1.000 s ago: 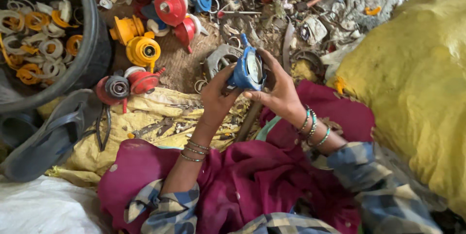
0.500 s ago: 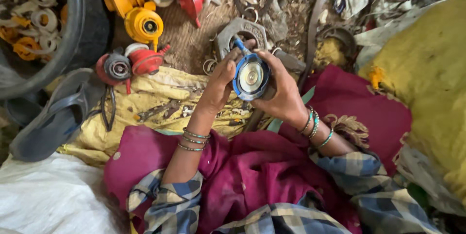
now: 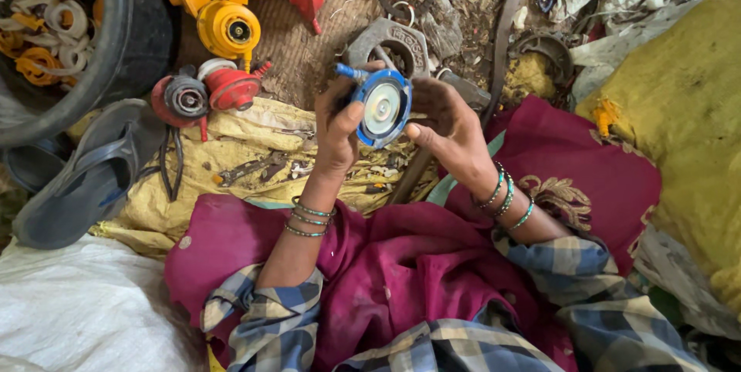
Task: The person sits on the floor and uses a hammer to strike a blue plastic component placed in a metal fixture. They repeatedly hit the part, occasionally repositioning it, to separate or break it apart.
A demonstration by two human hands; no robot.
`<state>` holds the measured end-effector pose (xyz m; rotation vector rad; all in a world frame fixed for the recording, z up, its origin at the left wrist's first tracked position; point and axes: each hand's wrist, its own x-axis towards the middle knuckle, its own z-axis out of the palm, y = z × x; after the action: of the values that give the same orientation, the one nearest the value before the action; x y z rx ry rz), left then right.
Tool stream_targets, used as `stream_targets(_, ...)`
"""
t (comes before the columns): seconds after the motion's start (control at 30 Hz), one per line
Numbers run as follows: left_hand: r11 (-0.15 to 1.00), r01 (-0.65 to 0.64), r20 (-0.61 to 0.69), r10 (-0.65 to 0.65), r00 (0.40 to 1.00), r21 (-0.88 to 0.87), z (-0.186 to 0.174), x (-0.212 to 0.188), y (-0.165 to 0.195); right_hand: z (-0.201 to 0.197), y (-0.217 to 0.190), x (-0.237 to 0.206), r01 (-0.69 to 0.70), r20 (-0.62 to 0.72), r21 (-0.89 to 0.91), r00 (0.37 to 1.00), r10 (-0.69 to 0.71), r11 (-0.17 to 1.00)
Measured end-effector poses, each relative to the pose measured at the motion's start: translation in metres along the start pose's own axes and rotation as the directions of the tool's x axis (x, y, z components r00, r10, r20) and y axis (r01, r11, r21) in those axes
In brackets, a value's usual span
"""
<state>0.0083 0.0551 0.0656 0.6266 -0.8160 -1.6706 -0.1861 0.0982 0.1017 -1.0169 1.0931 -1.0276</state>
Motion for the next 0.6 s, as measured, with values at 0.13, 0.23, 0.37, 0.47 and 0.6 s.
stream_targets(0.13, 0.954, -0.138, 0.127, 0.107, 0.986, 0.266, 0.004, 0.000, 0.008, -0.005, 0.008, -0.001, -0.080, -0.092, -0.076, 0.993, 0.073, 0.994)
stream_targets(0.23, 0.926, -0.183, 0.175, 0.131, 0.976, 0.330, 0.009, -0.001, 0.014, -0.006, 0.007, -0.003, -0.059, -0.078, -0.127, 0.996, 0.049, 0.990)
stream_targets(0.37, 0.944, -0.132, 0.167, 0.084, 0.982, 0.301, 0.014, -0.001, 0.018, -0.005, -0.001, -0.006, -0.042, -0.055, -0.268, 0.998, 0.028, 0.962)
stream_targets(0.47, 0.927, -0.136, 0.187, 0.073, 0.980, 0.349, 0.017, -0.001, 0.018, -0.004, -0.003, -0.006, -0.020, -0.111, -0.369, 0.994, -0.023, 0.929)
stream_targets(0.6, 0.859, -0.132, 0.219, 0.024, 0.976, 0.495, 0.018, 0.001, 0.019, -0.006, 0.001, -0.002, -0.146, -0.179, -0.285, 0.979, 0.097, 0.947)
